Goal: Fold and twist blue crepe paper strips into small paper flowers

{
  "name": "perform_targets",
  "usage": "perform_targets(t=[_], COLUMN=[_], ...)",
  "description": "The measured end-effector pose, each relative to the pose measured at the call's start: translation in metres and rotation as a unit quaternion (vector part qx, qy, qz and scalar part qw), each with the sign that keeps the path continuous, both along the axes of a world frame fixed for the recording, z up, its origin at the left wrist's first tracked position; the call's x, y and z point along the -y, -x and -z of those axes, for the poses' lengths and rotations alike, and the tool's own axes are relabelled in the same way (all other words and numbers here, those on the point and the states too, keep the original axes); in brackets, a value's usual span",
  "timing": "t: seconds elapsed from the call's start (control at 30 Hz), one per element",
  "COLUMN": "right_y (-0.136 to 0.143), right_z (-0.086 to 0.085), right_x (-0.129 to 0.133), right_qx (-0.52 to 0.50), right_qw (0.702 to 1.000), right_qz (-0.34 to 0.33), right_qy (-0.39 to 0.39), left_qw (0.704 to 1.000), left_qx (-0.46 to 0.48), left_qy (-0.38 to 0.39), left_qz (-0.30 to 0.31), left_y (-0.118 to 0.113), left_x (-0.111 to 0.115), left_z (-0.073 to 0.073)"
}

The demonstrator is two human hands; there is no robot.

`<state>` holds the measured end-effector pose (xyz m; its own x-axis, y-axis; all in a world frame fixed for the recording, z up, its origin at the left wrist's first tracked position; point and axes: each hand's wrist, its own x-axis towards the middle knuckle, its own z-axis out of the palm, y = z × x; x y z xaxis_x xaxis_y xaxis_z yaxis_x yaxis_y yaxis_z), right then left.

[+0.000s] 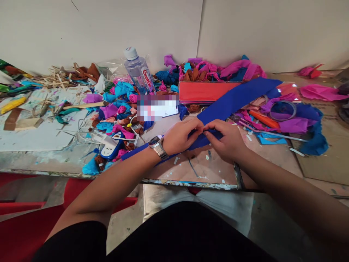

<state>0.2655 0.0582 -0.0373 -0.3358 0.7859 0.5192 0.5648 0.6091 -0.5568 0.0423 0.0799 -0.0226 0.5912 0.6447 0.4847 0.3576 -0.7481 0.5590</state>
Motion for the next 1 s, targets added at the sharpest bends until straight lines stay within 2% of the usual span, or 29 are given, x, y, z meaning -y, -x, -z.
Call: perform_targets(t=[0.4,0.63,0.83,1.0], right_y=[-0.0003,-0.0014,0.0001,-0.0015], right_z=[0.0025,0.0045,0.0004,0.0005], right_x=[-0.002,-0.002,0.0002,-0.0002], right_qx=[0.017,0.001,0.008,0.015], right_qw=[0.999,1.0,1.0,0.999], right_qz=[-0.026,-0.014,-0.006,-0.016], right_qy=[0.016,0.002,-0.009,-0.029], left_qw=[1.0,0.998,0.99,0.986], left_qx=[-0.03,0.023,0.08,0.098], left_qy=[-0.004,0.061,0.113,0.127], left_qz=[-0.003,0.009,0.03,0.039], left_y=[0.0004,0.0012,0.0009,0.0012], left_x=[-0.0006,-0.0001,-0.0028,-0.0048], left_z=[0.0047,0.0002,0.0052,0.0076])
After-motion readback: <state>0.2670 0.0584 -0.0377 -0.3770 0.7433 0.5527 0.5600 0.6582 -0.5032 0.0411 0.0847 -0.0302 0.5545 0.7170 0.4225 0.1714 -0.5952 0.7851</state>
